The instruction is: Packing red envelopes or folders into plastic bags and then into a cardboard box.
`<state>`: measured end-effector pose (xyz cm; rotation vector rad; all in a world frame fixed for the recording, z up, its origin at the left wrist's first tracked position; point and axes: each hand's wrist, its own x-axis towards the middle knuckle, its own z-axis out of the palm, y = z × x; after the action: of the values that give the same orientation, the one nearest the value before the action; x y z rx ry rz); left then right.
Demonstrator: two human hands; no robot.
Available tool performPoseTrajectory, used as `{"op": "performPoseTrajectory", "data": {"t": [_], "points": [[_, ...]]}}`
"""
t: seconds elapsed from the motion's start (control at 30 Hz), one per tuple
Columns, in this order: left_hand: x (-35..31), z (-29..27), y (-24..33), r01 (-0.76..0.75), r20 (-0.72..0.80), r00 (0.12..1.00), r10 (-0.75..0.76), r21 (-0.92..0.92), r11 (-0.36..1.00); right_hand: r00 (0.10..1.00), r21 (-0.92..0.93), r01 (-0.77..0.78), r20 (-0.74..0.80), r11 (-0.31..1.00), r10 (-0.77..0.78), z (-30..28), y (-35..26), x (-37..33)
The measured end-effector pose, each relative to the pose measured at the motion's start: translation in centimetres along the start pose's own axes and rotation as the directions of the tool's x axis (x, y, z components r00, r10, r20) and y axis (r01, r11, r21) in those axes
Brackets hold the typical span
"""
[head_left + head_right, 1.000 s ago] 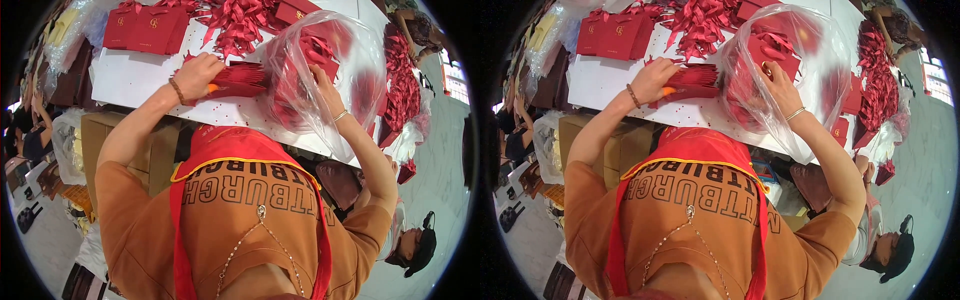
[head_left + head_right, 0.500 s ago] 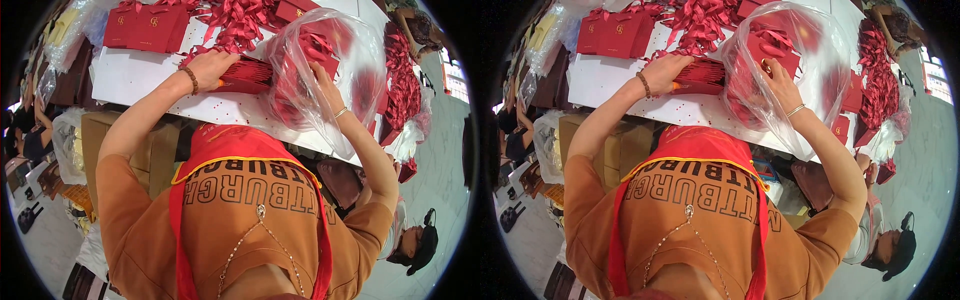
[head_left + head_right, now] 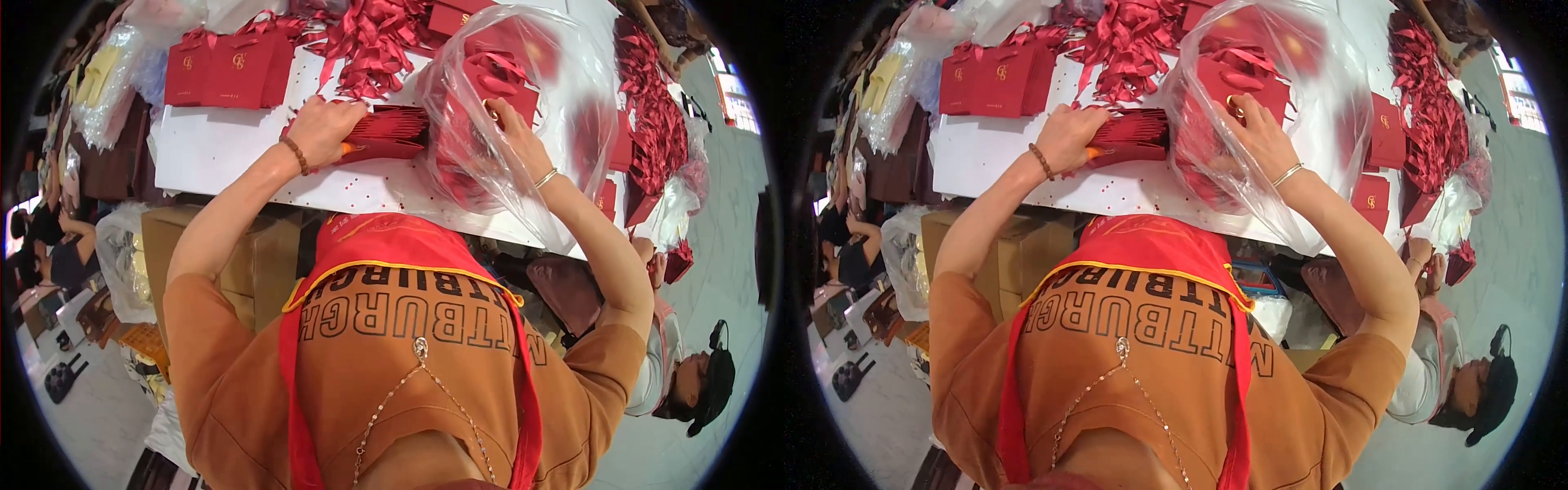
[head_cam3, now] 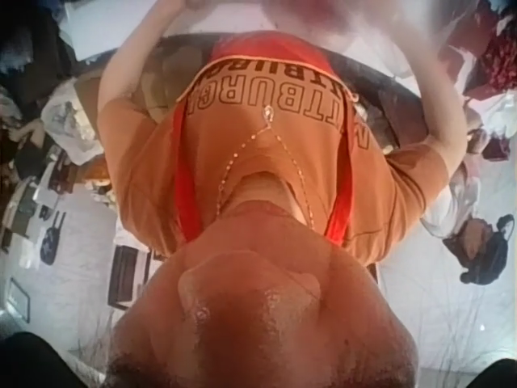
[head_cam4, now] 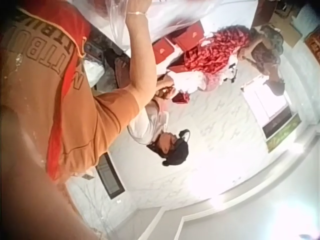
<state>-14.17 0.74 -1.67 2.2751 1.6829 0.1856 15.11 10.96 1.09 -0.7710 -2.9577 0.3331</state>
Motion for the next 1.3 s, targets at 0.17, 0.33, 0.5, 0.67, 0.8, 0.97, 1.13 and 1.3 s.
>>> {"op": "performPoseTrajectory", "data": {"t": [0.17,0.33,0.5,0.67,0.8,0.97,1.13,1.3], "points": [[-0.1,0.4,0.5,0.03,-0.055,0.998,-0.024,0.106,0.994,1.0,0.0,0.013,-0.016,1.0,-0.013,-0.1,0.0,0.0],[-0.2,-1.3,-0.4,0.0,-0.027,1.0,0.003,0.116,0.993,0.999,-0.035,0.028,-0.031,0.999,-0.029,0.1,0.1,-0.1],[0.2,-10.0,1.7,-0.103,0.292,0.955,-0.046,0.474,0.874,0.995,-0.093,0.06,-0.073,0.994,-0.067,0.9,0.5,-0.1],[5.4,-7.2,3.5,-0.248,0.593,0.674,-0.44,0.743,0.622,0.988,-0.136,0.091,-0.107,0.986,-0.106,1.2,0.9,-0.2],[5.7,1.4,3.7,-0.238,0.594,0.62,-0.512,0.765,0.599,0.985,-0.175,0.05,-0.154,0.983,-0.077,2.1,0.6,-0.1],[4.6,2.7,3.9,-0.3,0.515,0.73,-0.45,0.832,0.467,0.98,-0.244,0.017,-0.187,0.97,-0.065,3.1,1.7,0.3],[3.7,3.4,4.1,-0.276,0.46,0.781,-0.422,0.861,0.426,0.999,-0.224,-0.02,-0.033,0.974,0.012,1.8,0.6,0.4],[2.5,2.9,-0.1,-0.22,0.455,0.833,-0.314,0.794,0.567,1.0,-0.26,0.011,-0.008,0.966,-0.013,2.6,0.5,1.2]]}}
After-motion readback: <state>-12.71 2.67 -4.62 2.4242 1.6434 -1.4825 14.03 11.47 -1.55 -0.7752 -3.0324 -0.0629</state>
